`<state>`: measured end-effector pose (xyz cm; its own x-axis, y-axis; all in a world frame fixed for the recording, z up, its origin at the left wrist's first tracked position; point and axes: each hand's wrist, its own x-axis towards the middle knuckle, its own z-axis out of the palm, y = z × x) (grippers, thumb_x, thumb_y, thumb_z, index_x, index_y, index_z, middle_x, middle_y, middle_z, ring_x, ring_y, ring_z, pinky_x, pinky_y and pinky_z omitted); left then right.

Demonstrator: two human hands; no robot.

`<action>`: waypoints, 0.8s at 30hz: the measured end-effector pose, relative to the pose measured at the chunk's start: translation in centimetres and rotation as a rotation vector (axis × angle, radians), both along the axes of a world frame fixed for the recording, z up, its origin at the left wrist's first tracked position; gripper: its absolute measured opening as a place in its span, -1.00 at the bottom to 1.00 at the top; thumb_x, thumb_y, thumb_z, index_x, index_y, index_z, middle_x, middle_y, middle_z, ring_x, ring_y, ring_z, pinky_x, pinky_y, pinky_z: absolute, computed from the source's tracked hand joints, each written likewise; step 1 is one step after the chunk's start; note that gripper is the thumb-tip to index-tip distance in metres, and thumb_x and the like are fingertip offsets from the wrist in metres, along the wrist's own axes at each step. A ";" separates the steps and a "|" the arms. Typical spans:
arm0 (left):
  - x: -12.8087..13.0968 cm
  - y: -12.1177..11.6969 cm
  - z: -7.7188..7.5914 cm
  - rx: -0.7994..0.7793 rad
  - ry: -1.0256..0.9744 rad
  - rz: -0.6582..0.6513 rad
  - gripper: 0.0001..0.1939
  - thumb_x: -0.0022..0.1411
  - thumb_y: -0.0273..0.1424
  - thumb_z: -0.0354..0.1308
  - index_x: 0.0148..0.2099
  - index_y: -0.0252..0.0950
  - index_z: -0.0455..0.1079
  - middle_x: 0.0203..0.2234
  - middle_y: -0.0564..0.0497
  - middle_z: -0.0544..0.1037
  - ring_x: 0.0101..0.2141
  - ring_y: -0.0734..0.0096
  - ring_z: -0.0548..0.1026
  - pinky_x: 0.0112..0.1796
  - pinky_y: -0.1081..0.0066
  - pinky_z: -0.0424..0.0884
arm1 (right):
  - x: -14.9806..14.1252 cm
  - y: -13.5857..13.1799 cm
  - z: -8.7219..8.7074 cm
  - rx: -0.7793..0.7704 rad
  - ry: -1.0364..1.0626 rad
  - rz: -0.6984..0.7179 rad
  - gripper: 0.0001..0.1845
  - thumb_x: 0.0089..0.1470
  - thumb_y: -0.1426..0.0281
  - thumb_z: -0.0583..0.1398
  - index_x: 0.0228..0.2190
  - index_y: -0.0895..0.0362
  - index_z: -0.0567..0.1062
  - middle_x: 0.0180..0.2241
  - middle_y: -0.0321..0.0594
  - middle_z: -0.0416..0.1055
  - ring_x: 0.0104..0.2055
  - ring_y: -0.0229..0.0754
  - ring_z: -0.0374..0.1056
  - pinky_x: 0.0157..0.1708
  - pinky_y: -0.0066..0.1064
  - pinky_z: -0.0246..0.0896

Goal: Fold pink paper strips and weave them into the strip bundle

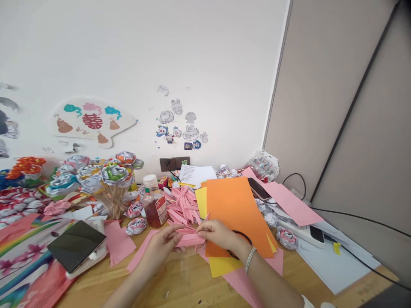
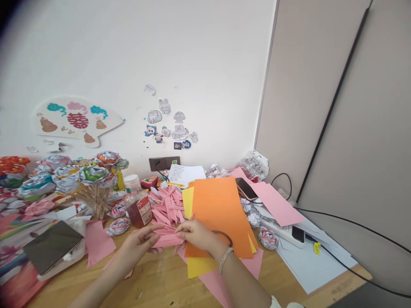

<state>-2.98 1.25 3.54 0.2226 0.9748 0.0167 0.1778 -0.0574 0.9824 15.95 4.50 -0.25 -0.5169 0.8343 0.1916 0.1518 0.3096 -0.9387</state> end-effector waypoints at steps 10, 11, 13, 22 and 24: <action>-0.2 0.3 -0.6 0.055 0.084 -0.087 -0.70 -0.04 -0.26 0.12 -0.28 -0.35 0.39 -0.65 0.06 0.52 -0.57 0.36 0.48 -0.49 0.43 0.40 | 0.0 -0.2 0.4 0.102 -0.060 -0.063 -0.79 -0.02 0.35 0.07 -0.40 0.18 0.46 -0.47 -0.29 0.32 -0.44 -0.31 0.20 -0.45 -0.52 0.07; -0.2 0.4 -0.8 0.048 0.082 -0.071 -0.71 -0.05 -0.26 0.12 -0.29 -0.36 0.39 -0.69 0.07 0.51 -0.59 0.37 0.47 -0.50 0.43 0.39 | -0.1 -0.3 0.4 0.091 -0.058 -0.060 -0.79 -0.02 0.34 0.07 -0.38 0.17 0.45 -0.47 -0.29 0.32 -0.45 -0.31 0.21 -0.46 -0.52 0.08; -0.1 0.5 -0.9 0.032 0.072 -0.043 -0.72 -0.06 -0.26 0.12 -0.31 -0.35 0.38 -0.71 0.08 0.49 -0.60 0.37 0.47 -0.51 0.43 0.38 | -0.4 -0.6 0.5 0.060 -0.061 -0.048 -0.78 -0.04 0.32 0.10 -0.34 0.16 0.44 -0.46 -0.29 0.32 -0.46 -0.30 0.23 -0.47 -0.52 0.10; 0.4 0.2 -0.7 -0.135 -0.052 -0.085 -0.80 -0.12 -0.27 0.13 -0.47 -0.29 0.27 -0.77 0.17 0.42 -0.71 0.45 0.42 -0.63 0.49 0.29 | -1.3 -1.0 -0.2 -0.134 0.070 0.055 -0.76 -0.02 0.32 0.10 -0.27 0.14 0.38 -0.60 -0.34 0.32 -0.55 -0.32 0.27 -0.50 -0.49 0.17; 0.3 0.2 -0.8 -0.184 -0.115 -0.127 -0.77 -0.11 -0.24 0.14 -0.45 -0.28 0.25 -0.75 0.18 0.42 -0.75 0.49 0.39 -0.68 0.52 0.24 | -1.3 -0.9 -0.3 -0.179 0.136 0.069 -0.72 -0.04 0.28 0.12 -0.26 0.16 0.37 -0.59 -0.33 0.33 -0.55 -0.32 0.28 -0.49 -0.48 0.18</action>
